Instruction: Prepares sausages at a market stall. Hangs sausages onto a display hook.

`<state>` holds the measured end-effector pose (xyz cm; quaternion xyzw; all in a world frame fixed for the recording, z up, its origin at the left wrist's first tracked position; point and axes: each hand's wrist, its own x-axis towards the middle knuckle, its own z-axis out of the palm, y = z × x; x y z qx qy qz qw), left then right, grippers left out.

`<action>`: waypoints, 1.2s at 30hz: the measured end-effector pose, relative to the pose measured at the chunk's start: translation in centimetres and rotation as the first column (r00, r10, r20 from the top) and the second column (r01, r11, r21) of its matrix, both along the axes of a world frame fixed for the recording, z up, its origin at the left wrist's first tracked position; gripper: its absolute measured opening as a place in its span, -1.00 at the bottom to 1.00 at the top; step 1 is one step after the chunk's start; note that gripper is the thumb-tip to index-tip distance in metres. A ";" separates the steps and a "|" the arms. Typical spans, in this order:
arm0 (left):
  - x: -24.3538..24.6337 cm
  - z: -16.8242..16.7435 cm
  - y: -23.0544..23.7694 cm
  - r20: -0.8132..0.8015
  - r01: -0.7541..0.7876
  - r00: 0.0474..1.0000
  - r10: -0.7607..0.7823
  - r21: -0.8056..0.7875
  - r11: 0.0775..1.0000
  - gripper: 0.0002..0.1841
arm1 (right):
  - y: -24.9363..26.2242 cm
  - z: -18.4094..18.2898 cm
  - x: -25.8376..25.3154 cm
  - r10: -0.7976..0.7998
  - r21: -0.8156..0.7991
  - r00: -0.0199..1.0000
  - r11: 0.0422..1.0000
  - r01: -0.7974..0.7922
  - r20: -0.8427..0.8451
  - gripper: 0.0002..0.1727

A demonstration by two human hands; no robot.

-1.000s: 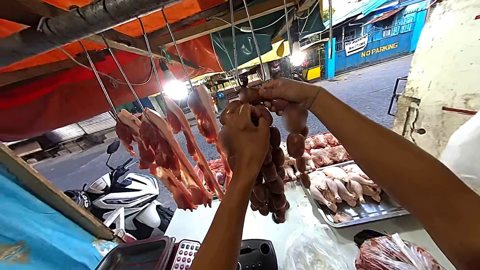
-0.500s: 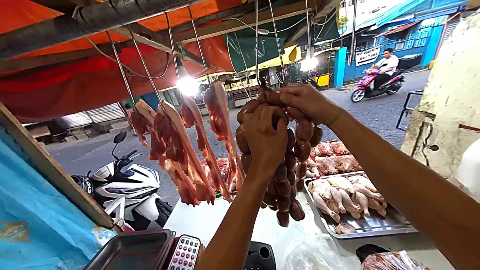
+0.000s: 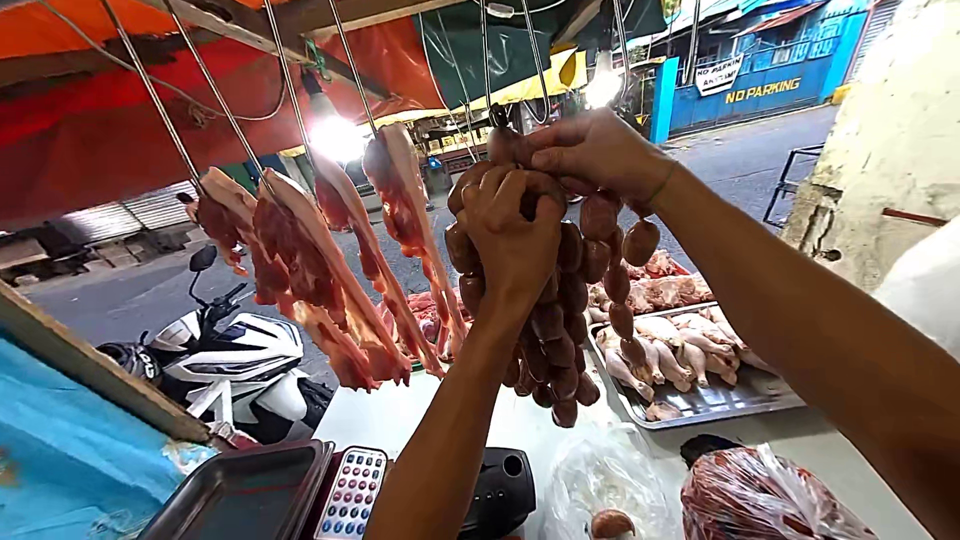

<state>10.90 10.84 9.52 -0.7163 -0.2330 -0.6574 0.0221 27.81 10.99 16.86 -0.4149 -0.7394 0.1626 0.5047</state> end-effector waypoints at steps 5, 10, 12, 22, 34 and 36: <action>0.3 0.5 1.0 0.116 0.073 0.990 -0.074 0.014 0.997 -0.91 | 0.6 1.8 -0.5 -0.028 -0.003 0.990 1.000 0.029 0.136 -0.70; 0.3 -0.1 1.8 0.144 0.082 0.985 -0.091 0.067 0.994 -0.90 | 0.4 2.5 -1.5 0.004 0.034 0.960 0.999 -0.014 0.278 -0.61; 0.6 -0.3 2.4 0.180 0.076 0.979 -0.101 0.143 0.987 -0.89 | 0.3 2.2 -1.2 0.020 0.068 0.954 0.997 -0.043 0.299 -0.62; 0.5 0.3 2.2 0.106 0.026 0.993 -0.050 0.220 0.975 -0.91 | 1.4 3.3 -0.7 0.171 -0.042 0.940 0.985 -0.166 0.296 -0.62; -1.2 0.1 0.9 -0.026 0.070 0.997 -0.067 0.129 0.989 -0.93 | 2.0 4.0 0.3 0.420 -0.354 0.902 0.862 -0.363 0.098 -0.68; -1.5 -0.1 0.3 -0.055 0.053 0.997 -0.046 0.120 0.991 -0.92 | 1.9 4.0 0.5 0.430 -0.360 0.898 0.855 -0.372 0.092 -0.69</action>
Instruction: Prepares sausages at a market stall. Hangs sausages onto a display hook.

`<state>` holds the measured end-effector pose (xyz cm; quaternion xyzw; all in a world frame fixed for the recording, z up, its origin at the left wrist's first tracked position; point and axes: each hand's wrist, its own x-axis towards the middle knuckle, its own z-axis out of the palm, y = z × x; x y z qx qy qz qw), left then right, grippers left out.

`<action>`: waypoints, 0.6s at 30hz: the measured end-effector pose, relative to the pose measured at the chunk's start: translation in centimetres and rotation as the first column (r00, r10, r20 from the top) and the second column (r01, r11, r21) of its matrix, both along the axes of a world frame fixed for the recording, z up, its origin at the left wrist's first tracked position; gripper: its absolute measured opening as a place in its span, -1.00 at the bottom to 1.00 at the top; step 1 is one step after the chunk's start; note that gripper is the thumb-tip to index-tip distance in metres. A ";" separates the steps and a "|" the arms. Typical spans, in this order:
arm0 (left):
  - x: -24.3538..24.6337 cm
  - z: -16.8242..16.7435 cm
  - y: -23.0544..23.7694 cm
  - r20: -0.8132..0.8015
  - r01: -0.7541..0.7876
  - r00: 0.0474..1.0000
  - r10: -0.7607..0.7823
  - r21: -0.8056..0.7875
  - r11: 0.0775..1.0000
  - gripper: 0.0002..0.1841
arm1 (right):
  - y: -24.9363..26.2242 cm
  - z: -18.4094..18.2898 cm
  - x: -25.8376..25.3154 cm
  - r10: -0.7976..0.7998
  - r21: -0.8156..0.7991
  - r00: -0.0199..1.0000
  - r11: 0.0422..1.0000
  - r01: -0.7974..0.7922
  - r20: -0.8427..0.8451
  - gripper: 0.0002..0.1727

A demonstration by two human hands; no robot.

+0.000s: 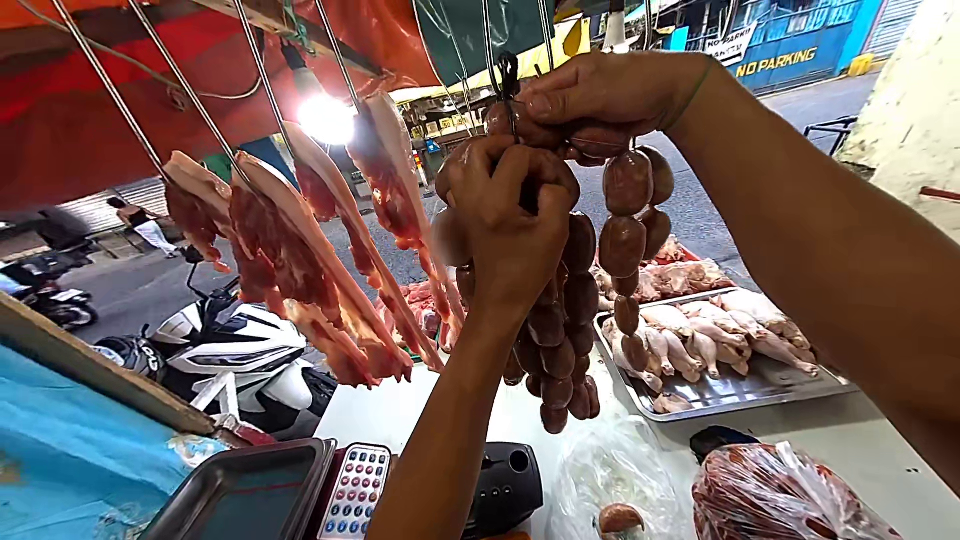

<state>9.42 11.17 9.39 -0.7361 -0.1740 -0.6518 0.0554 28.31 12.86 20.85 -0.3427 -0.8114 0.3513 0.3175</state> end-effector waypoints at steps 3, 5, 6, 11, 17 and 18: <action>0.1 0.0 -0.2 0.023 -0.004 1.000 0.004 0.015 1.000 -0.94 | -0.2 0.2 -0.3 -0.021 0.033 1.000 0.999 0.021 0.011 -0.73; 0.2 0.1 -0.2 0.030 -0.006 1.000 0.005 0.019 1.000 -0.93 | 0.0 0.5 -0.6 -0.015 0.069 1.000 0.998 0.013 0.021 -0.77; 0.1 0.1 -0.2 0.030 -0.002 1.000 0.002 0.018 1.000 -0.93 | 0.2 0.6 -0.8 -0.008 0.087 1.000 0.996 0.007 0.011 -0.79; 0.3 -0.5 0.5 0.001 -0.006 1.000 0.006 0.027 1.000 -0.92 | -2.1 -0.9 -4.2 -0.138 0.080 0.949 0.983 0.167 -0.283 -0.85; -0.1 -0.5 0.8 -0.025 -0.030 0.999 0.030 0.024 0.999 -0.91 | 1.6 -1.3 -1.1 0.050 0.123 0.985 0.992 -0.030 -0.164 -0.78; -0.2 -0.2 0.8 -0.036 -0.047 0.998 0.047 0.009 0.999 -0.90 | 1.6 -1.1 -0.8 0.016 0.098 0.993 0.995 -0.004 -0.120 -0.67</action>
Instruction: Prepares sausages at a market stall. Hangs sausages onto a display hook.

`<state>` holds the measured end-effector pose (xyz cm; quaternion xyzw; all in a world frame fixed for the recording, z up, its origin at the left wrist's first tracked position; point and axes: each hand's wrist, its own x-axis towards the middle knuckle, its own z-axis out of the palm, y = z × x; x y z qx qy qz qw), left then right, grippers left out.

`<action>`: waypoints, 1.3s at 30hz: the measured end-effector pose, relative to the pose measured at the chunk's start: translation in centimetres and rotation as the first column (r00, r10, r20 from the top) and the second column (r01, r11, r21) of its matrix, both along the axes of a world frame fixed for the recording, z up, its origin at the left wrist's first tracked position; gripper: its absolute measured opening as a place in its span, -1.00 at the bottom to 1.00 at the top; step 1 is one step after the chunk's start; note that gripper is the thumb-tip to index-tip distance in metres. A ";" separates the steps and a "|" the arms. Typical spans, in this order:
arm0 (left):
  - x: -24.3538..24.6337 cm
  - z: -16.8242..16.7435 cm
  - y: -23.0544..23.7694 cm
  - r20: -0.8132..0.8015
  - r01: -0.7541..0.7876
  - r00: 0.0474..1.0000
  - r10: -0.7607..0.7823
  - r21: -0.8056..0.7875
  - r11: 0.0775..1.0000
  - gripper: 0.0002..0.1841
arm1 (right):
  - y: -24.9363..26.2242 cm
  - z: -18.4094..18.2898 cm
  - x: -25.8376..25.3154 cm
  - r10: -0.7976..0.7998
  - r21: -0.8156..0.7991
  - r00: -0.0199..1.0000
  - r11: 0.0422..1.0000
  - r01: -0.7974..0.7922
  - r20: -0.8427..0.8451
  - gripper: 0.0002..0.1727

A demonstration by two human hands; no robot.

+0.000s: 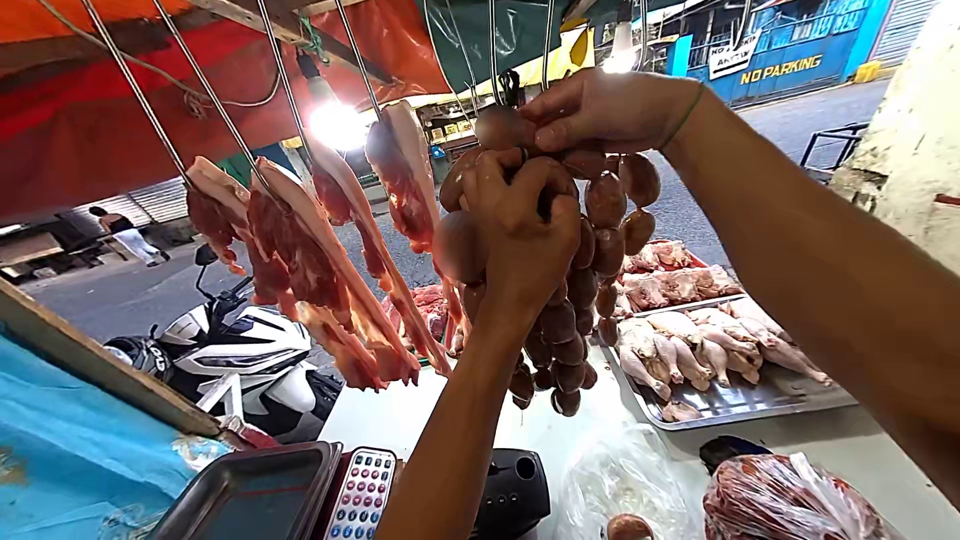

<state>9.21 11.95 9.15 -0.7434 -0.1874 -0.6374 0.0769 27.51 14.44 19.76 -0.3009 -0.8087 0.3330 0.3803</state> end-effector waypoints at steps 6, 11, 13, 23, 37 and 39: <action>0.5 0.0 -0.1 -0.068 -0.093 0.993 0.092 -0.021 0.995 -0.91 | 0.4 -1.4 -1.3 -0.207 0.119 0.955 0.965 0.235 -0.215 -0.75; 0.3 -0.3 -0.1 -0.097 -0.105 0.990 0.104 0.000 0.995 -0.90 | 1.2 -2.2 -2.0 -0.194 0.113 0.934 0.965 0.237 -0.299 -0.78; 0.4 -0.3 0.2 -0.068 -0.098 0.993 0.097 -0.003 0.995 -0.89 | 1.1 -2.1 -1.9 -0.134 0.093 0.955 0.982 0.164 -0.266 -0.78; 1.3 0.0 -0.2 -0.036 -0.059 0.998 0.056 -0.089 0.994 -0.90 | 0.9 -1.2 -3.2 -0.275 0.181 0.914 0.924 0.337 -0.298 -0.86; -2.4 -0.5 -3.8 0.035 -0.046 0.999 0.041 0.140 0.989 -0.78 | -1.9 0.1 -2.8 -0.338 -0.003 0.937 0.940 0.340 0.086 -0.66; -2.8 1.3 -1.8 -0.050 -0.089 0.995 0.091 0.046 0.995 -0.66 | -2.1 0.3 -2.8 -0.291 -0.025 0.948 0.955 0.296 0.126 -0.78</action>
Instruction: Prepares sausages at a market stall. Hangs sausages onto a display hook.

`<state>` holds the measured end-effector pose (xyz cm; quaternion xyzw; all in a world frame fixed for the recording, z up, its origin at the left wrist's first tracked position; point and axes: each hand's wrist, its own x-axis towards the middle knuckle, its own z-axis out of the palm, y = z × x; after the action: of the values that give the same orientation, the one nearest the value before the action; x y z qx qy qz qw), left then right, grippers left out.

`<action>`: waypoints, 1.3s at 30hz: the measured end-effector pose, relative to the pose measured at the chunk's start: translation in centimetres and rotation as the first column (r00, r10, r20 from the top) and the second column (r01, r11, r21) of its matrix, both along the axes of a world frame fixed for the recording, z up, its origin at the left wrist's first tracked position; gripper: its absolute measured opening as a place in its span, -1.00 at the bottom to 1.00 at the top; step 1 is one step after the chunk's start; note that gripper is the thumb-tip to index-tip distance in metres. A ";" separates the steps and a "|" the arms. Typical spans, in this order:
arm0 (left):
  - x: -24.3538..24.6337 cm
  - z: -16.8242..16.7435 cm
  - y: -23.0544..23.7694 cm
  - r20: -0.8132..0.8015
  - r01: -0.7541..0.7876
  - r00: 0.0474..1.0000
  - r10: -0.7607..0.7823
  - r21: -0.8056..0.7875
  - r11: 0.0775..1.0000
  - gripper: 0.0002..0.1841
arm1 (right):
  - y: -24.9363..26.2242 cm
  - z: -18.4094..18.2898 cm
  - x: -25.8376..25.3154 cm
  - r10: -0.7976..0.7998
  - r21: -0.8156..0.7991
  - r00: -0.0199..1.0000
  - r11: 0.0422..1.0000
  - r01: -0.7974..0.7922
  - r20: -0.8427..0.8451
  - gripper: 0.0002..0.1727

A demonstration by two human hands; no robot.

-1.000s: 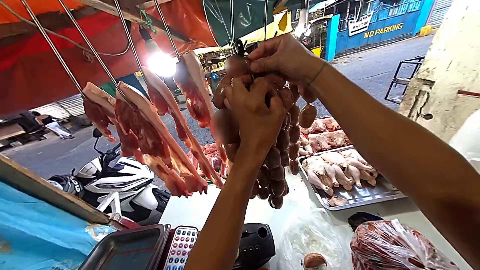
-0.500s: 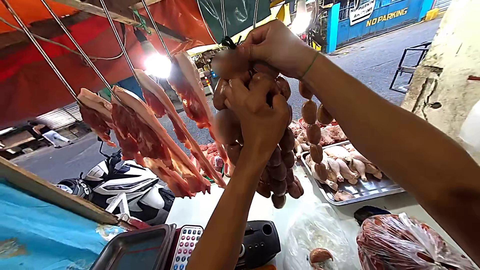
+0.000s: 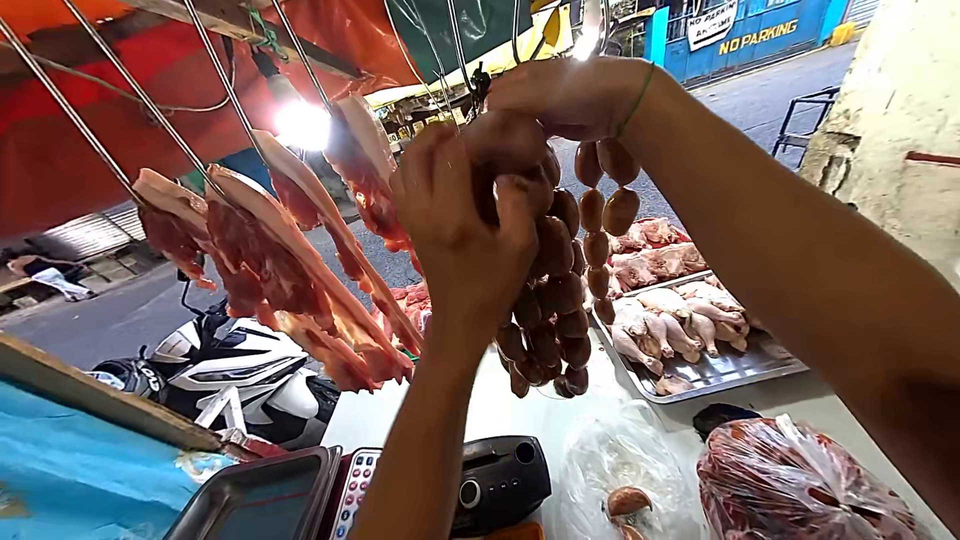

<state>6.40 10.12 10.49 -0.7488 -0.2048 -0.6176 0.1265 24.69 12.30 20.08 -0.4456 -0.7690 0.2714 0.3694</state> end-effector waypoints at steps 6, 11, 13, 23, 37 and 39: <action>-0.5 3.6 4.4 -0.251 -0.026 0.966 -0.062 -0.334 0.942 -0.58 | -1.0 -0.9 0.4 -0.071 0.033 0.994 0.997 0.068 0.088 -0.76; 0.0 6.6 5.0 -0.055 0.135 0.973 -0.224 -0.651 0.747 -0.48 | -0.3 -1.6 1.5 -0.050 0.184 0.992 0.983 0.029 0.112 -0.47; 0.4 7.4 6.0 0.003 0.228 0.950 -0.312 -0.688 0.689 -0.38 | -0.7 -1.9 2.3 -0.086 0.264 0.990 0.963 0.055 0.108 -0.37; 2.0 2.6 0.7 -0.068 0.144 0.987 -0.148 -0.055 0.988 -0.67 | -6.5 -10.6 6.2 -0.665 0.313 0.745 0.697 0.645 -0.052 -0.08; 10.8 0.4 -0.1 0.061 0.472 0.717 -0.695 -0.776 0.419 -0.40 | -11.3 -10.5 10.4 -0.267 0.107 0.886 0.938 0.328 -0.378 -0.55; 10.5 -0.2 0.3 0.023 0.487 0.672 -0.741 -0.767 0.418 -0.40 | -10.9 -9.5 10.4 -0.272 0.116 0.857 0.928 0.354 -0.438 -0.61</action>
<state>16.91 10.39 10.26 -0.8443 -0.1123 -0.3557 -0.3846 35.09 1.42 10.59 -0.4595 -0.6123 0.2203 0.6045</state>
